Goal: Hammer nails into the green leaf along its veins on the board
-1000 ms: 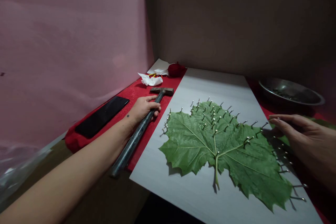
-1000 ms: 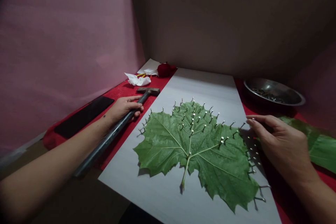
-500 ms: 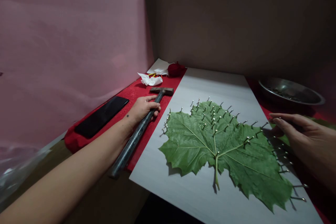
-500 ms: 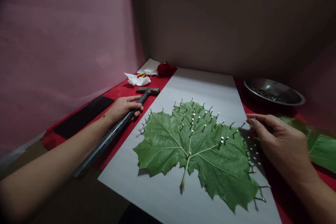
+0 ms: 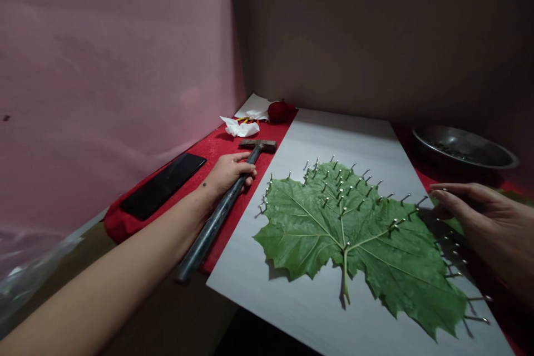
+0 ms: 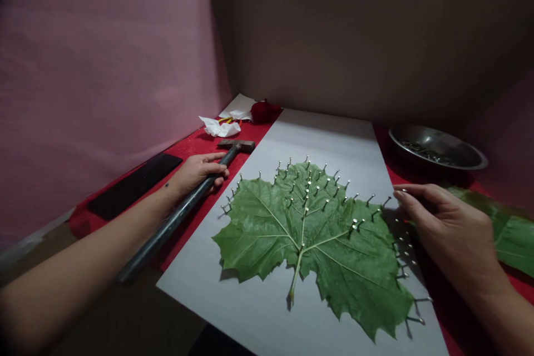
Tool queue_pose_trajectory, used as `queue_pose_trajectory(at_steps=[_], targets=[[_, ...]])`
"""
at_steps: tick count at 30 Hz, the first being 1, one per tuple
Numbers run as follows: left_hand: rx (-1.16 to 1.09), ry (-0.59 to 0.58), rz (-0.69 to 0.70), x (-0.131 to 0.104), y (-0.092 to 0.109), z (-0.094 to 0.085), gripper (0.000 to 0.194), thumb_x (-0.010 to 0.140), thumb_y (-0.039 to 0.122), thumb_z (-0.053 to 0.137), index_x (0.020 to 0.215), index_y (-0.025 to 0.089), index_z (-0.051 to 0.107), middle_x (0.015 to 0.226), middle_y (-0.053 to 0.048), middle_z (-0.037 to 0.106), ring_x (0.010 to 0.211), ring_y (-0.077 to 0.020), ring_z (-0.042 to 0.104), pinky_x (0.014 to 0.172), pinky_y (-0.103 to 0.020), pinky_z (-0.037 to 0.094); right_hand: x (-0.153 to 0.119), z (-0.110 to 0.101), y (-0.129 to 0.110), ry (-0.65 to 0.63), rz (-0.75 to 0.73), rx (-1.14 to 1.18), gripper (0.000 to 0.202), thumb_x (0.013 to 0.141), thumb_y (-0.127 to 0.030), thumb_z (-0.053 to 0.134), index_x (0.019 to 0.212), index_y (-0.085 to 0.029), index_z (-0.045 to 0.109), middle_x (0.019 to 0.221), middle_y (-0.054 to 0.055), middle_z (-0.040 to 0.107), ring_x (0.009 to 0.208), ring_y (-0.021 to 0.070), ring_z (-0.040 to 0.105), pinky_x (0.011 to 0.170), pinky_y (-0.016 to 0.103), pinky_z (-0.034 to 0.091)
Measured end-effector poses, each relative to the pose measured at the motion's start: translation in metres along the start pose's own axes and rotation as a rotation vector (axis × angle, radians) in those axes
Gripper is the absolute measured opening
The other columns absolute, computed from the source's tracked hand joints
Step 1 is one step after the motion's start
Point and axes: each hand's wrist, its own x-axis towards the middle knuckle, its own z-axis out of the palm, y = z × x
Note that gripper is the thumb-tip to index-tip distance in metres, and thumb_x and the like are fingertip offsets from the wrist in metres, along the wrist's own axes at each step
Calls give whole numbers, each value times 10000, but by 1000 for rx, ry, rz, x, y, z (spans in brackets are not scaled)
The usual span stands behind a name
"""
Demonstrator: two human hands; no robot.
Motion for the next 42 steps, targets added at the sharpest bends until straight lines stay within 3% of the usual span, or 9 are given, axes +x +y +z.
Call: queue_pose_trajectory(at_steps=[6,17,24,32,42], targets=[[-1,-5,-1,1,-2,-2,391,659,100,601,1049,110,592,611,-18,630,379,-89,506,309,-186,359,-2,-2,-1,-2,54,18,442,462,-595,583,729,-255,673,700,29,697,692,285,660,658,398,485],[-7,1,-5,-1,1,0,376,650,103,617,1025,111,604,603,-24,637,376,-89,505,321,-188,360,0,-1,0,24,-5,-35,426,497,-617,598,695,-244,657,554,21,657,518,261,620,470,355,421],[-4,0,-4,-2,1,0,395,659,102,602,1053,101,588,609,-21,637,381,-95,507,311,-194,371,-1,-3,-1,1,32,-21,421,507,-591,592,737,-247,671,639,22,680,621,265,643,581,373,451],[-5,5,-10,-1,2,1,436,665,98,598,1099,91,562,606,-22,634,379,-95,506,316,-192,370,0,2,2,17,-61,-6,440,531,-577,551,767,-236,698,792,36,707,758,279,650,752,417,471],[-8,11,-10,-2,1,1,420,657,99,606,1077,105,589,606,-20,635,381,-94,507,320,-193,366,-2,-1,1,22,-133,-12,406,588,-537,512,772,-235,710,868,34,712,817,262,651,768,395,492]])
